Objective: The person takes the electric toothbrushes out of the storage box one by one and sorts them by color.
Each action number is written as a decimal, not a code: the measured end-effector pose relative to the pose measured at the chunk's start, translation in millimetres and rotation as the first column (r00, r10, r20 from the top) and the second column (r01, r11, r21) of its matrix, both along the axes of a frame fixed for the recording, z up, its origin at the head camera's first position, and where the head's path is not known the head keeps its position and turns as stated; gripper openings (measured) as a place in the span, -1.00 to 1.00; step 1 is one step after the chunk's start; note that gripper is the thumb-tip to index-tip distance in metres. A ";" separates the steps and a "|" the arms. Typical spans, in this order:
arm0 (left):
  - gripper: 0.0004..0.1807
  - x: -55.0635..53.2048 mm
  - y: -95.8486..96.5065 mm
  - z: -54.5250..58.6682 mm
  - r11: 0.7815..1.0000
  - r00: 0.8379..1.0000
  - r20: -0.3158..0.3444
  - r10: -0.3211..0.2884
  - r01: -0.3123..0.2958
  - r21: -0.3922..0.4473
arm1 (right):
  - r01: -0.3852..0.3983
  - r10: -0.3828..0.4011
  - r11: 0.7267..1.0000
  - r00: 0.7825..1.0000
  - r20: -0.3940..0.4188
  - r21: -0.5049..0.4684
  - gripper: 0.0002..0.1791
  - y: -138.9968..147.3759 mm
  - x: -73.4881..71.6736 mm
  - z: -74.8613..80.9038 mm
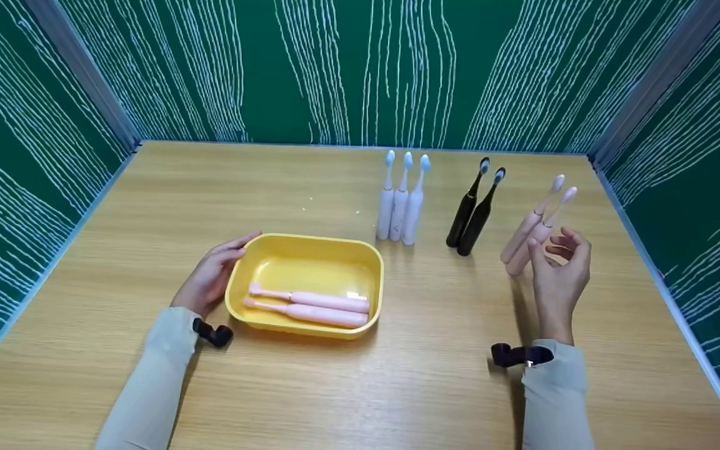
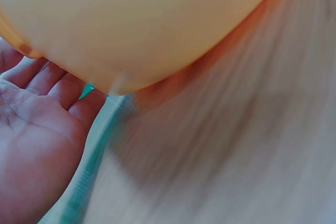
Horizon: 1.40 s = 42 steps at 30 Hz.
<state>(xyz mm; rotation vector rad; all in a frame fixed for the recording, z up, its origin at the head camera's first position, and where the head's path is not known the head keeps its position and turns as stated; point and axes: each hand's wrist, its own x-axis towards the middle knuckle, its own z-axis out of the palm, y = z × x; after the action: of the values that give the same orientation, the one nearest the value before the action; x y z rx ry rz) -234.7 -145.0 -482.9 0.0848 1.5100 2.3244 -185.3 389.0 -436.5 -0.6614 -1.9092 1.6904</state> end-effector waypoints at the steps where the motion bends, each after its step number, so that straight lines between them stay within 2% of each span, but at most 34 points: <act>1: -0.46 0.1 0.0 -0.1 1.000 1.000 -0.001 -0.001 0.001 -0.001 | 0.007 -0.006 1.000 1.000 -0.009 0.019 -0.40 -1.2 0.4 0.3; 9: -0.46 1.0 -0.4 0.7 1.000 1.000 -0.009 -0.007 0.007 0.002 | 0.041 -0.034 0.990 0.998 -0.055 0.134 -0.45 -14.1 3.9 7.8; 14: -0.45 1.1 -0.7 2.0 1.000 1.000 -0.010 -0.014 0.013 -0.003 | 0.070 -0.047 0.980 0.991 -0.121 0.186 -0.50 -20.3 2.7 12.1; 21: -0.45 0.8 -1.4 1.4 1.000 1.000 -0.015 -0.016 0.016 0.002 | 0.060 -0.020 0.972 0.984 -0.175 0.225 -0.53 -30.8 2.0 18.8; 27: -0.45 1.1 -1.0 0.9 1.000 1.000 -0.017 -0.007 0.007 0.006 | 0.027 0.036 0.952 0.980 -0.198 0.305 -0.55 -43.9 3.4 26.2; 32: -0.45 0.7 -0.4 0.8 1.000 1.000 -0.026 -0.008 0.008 0.004 | -0.004 0.100 0.930 0.965 -0.243 0.367 -0.57 -52.8 2.3 28.4; 39: -0.46 1.0 0.1 1.1 1.000 1.000 -0.020 0.002 -0.002 0.001 | -0.103 0.227 0.904 0.938 -0.261 0.416 -0.57 -71.2 2.3 35.3; 42: -0.46 1.2 0.2 1.0 1.000 1.000 -0.014 -0.009 0.009 0.010 | -0.153 0.283 0.901 0.916 -0.283 0.406 -0.57 -79.3 1.1 38.7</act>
<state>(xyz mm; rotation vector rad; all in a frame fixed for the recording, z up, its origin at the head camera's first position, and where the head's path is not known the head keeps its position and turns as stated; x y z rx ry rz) -233.5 -144.8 -481.9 0.1102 1.5022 2.3291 -184.2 309.7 -397.7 0.0003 -2.0271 1.3868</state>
